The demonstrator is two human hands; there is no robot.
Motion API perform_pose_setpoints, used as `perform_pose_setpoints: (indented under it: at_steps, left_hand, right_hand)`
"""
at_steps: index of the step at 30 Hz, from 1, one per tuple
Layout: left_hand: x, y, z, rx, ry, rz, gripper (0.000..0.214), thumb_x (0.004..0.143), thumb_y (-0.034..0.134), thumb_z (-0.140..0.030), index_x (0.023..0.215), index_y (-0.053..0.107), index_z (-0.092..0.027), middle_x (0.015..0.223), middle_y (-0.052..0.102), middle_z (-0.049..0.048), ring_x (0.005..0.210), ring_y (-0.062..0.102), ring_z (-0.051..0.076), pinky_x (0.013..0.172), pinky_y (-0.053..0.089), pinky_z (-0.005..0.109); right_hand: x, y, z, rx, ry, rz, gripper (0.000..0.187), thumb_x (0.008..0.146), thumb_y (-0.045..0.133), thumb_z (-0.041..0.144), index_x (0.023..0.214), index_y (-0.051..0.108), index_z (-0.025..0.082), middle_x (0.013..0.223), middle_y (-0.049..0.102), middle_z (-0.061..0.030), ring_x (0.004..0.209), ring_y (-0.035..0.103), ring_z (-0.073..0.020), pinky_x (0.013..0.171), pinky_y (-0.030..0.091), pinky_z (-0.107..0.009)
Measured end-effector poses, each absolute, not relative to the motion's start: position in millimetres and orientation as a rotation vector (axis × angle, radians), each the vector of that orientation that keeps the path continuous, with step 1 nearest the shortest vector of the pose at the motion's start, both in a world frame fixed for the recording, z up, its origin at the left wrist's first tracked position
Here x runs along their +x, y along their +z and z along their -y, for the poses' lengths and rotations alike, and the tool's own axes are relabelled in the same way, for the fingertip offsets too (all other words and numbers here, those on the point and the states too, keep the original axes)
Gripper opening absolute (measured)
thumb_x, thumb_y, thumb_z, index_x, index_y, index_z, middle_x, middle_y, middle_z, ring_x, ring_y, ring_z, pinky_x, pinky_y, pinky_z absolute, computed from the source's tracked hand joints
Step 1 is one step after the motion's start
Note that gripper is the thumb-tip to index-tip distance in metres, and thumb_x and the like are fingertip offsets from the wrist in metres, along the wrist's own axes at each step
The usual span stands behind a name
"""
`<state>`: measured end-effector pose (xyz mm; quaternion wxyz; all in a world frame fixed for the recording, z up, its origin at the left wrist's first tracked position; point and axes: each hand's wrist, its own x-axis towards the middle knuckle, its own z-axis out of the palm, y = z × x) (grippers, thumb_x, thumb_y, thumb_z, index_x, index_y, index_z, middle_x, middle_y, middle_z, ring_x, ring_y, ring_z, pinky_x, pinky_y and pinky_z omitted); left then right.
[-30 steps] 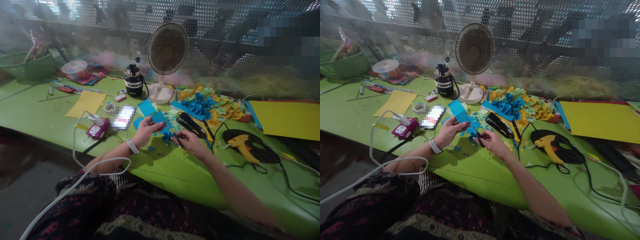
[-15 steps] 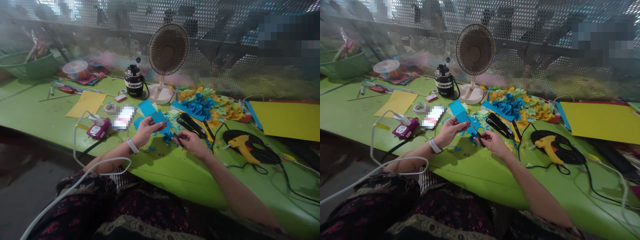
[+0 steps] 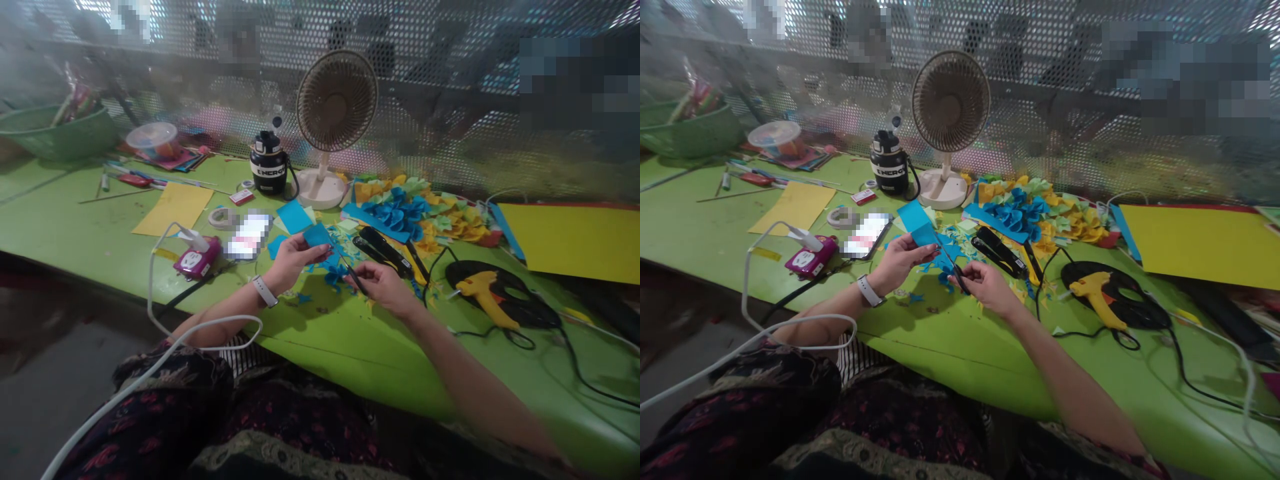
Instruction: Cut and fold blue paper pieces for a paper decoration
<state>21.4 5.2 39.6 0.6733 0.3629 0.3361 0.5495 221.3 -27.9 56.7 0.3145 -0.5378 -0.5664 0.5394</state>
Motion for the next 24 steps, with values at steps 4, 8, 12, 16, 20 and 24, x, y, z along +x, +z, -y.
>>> perform_pose_setpoints:
  at_steps: [4,8,12,16,20,24]
  left_hand:
    - [20.2,38.8,-6.2,0.814,1.23,-0.752,0.038,0.053,0.093,-0.029,0.078,0.069,-0.013,0.076,0.075,0.0048,0.071,0.071,0.016,0.08,0.058,0.034]
    - [20.4,38.3,-6.1,0.83,1.211,-0.752,0.038,0.053,0.093,-0.03,0.076,0.068,-0.012,0.074,0.074,0.0043,0.069,0.071,0.015,0.079,0.058,0.033]
    - [21.2,39.2,-4.9,0.829,1.188,-0.746,0.038,0.053,0.094,-0.029,0.074,0.068,-0.012,0.073,0.074,0.0043,0.067,0.07,0.013,0.076,0.058,0.03]
    - [21.3,38.5,-5.0,0.818,1.186,-0.74,0.036,0.054,0.093,-0.028,0.074,0.068,-0.011,0.074,0.074,0.0049,0.067,0.07,0.014,0.077,0.058,0.031]
    - [21.2,36.3,-5.8,0.811,1.187,-0.726,0.036,0.055,0.093,-0.028,0.075,0.068,-0.012,0.076,0.074,0.0049,0.069,0.07,0.015,0.081,0.057,0.035]
    - [21.1,36.0,-5.1,0.808,1.175,-0.726,0.036,0.055,0.093,-0.027,0.077,0.069,-0.011,0.077,0.074,0.0053,0.071,0.071,0.016,0.082,0.057,0.036]
  right_hand:
    - [221.4,57.2,27.7,-1.434,1.42,1.498,0.057,0.047,0.088,0.061,0.071,0.058,0.018,0.065,0.059,0.002,0.06,0.052,-0.0119,0.059,0.041,-0.027]
    - [220.3,57.7,28.3,-1.448,1.425,1.507,0.055,0.049,0.087,0.06,0.071,0.058,0.019,0.063,0.06,0.0018,0.06,0.054,-0.0124,0.059,0.042,-0.028]
    - [219.4,58.0,29.0,-1.441,1.424,1.485,0.057,0.047,0.087,0.06,0.07,0.058,0.018,0.063,0.06,0.0019,0.059,0.054,-0.0118,0.059,0.042,-0.028]
    - [220.4,57.6,29.1,-1.427,1.43,1.496,0.057,0.049,0.086,0.063,0.071,0.059,0.018,0.064,0.061,0.0015,0.06,0.055,-0.0124,0.059,0.042,-0.028]
    - [221.4,55.6,28.6,-1.436,1.406,1.532,0.058,0.05,0.084,0.067,0.07,0.058,0.018,0.063,0.061,0.001,0.059,0.054,-0.0128,0.057,0.04,-0.028]
    - [220.7,55.6,29.0,-1.448,1.417,1.511,0.058,0.049,0.084,0.066,0.071,0.059,0.018,0.062,0.06,0.001,0.057,0.052,-0.0117,0.054,0.037,-0.027]
